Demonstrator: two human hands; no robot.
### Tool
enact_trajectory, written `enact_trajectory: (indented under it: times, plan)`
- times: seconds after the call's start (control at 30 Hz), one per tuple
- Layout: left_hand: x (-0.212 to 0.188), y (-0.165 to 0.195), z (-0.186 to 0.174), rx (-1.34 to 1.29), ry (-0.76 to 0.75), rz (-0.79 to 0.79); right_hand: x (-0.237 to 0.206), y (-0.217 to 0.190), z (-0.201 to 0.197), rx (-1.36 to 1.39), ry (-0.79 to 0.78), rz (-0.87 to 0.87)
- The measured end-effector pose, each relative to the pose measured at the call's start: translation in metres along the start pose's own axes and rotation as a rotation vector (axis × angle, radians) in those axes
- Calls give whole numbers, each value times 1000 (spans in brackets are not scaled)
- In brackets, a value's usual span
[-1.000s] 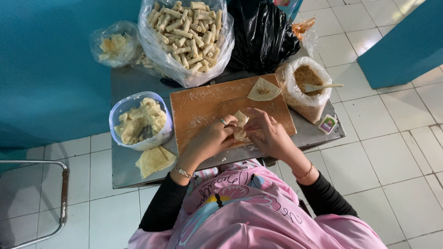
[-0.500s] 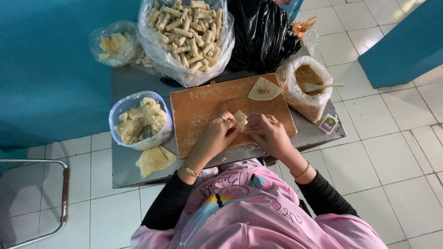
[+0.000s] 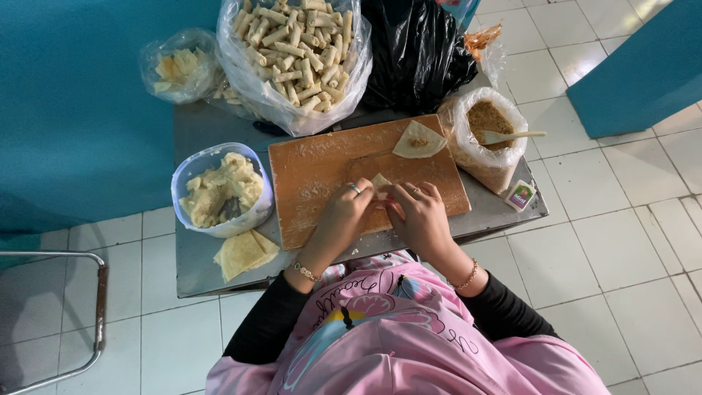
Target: The person folds triangular pastry wrappers into cone shapes on a wooden board, pressing and pinching the seams closed by hand, and sets the folded wrappers in rows on the board. They take new wrappers one at a time from a stack beside the board and repeat the folding sequence.
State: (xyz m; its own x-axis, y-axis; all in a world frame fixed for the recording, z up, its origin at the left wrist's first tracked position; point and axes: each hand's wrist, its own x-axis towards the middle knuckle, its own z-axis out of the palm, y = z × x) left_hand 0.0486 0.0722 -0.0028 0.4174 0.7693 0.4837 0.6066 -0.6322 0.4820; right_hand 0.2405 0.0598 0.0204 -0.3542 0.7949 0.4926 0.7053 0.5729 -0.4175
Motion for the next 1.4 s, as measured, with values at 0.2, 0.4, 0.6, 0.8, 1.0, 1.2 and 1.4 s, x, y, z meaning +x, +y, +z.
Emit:
enact_trajectory:
  times: [0.2,0.4,0.6,0.8,1.0,1.2,1.4]
  plan:
    - [-3,-1,-5,182,65,216,-1,-9,-3,-95,-46,14]
    - [6,-1,-21,141,-2,194,-6,-6,-14,-194,-20,-96]
    - [9,-2,-15,161,38,157,-11,-4,-18,-211,-35,-152]
    - [8,-5,-10,186,11,118,-14,4,-8,-72,22,-118]
    - [10,-6,-9,162,-30,77,-11,9,-5,-13,37,-166]
    - [14,-1,-11,161,-2,70,-6,15,-1,-85,39,-188]
    - [14,10,-17,50,15,-97,0,20,5,-47,14,-101]
